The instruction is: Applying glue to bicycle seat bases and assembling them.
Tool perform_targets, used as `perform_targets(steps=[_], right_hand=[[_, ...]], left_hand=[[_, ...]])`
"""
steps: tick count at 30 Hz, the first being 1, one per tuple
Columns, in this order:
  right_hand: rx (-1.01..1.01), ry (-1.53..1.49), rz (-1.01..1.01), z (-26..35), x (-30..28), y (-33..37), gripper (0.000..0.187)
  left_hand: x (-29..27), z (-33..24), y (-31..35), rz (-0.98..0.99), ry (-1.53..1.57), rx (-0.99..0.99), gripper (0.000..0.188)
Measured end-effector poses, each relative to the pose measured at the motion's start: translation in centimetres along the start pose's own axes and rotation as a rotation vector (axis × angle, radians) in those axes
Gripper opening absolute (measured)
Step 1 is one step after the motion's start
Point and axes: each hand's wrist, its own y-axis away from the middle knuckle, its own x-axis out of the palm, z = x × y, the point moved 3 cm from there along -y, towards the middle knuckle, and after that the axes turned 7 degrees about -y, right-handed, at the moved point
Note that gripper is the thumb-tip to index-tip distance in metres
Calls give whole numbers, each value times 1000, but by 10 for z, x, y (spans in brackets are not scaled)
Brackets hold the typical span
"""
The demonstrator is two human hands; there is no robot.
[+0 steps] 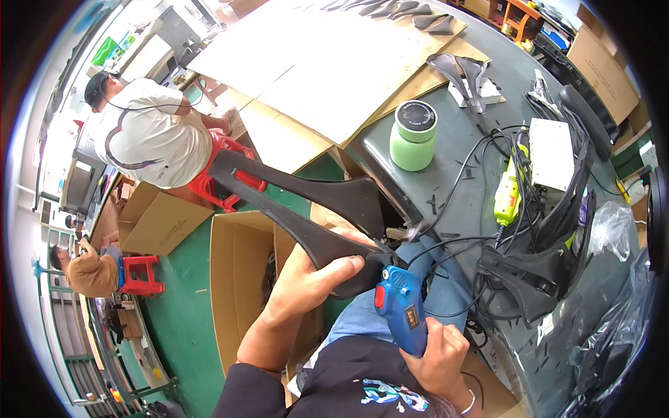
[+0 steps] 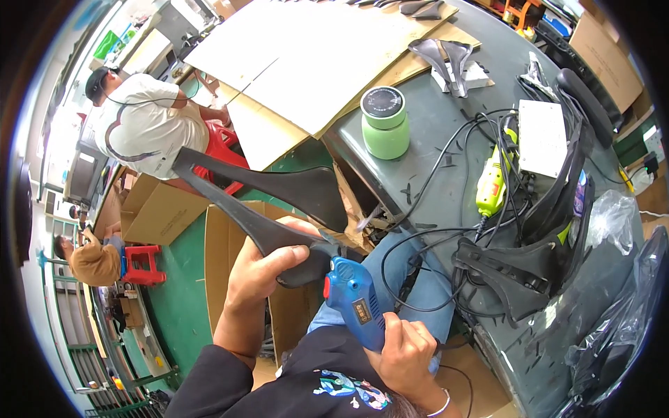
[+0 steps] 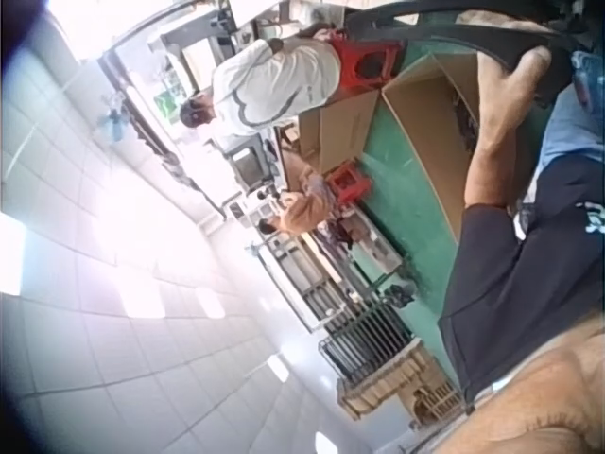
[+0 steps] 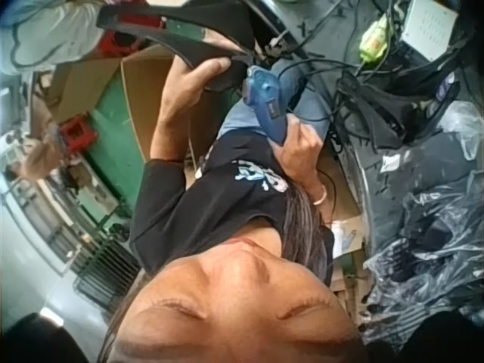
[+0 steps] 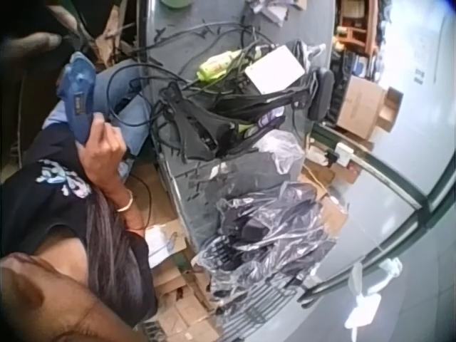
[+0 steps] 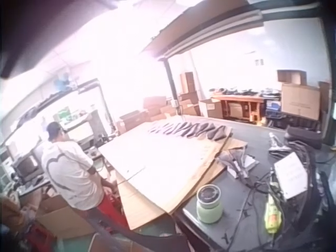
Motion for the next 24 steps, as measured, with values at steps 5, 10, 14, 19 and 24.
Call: perform_targets(steps=[5,10,14,19,24], right_hand=[[-3,-30,-9,0,7,-3,54],[175,-60,-27,-14,7,4,49],[204,-111,14,-21,17,5,48],[241,-140,46,-19,19,6,48],[255,-135,37,-26,23,6,48]], left_hand=[[-31,29,-1,-292,118,-91,29],[-129,107,11,-725,439,-182,24],[-215,185,52,-1162,707,-248,19],[-260,268,100,-1489,823,-255,21],[-185,337,86,-1123,961,-630,20]])
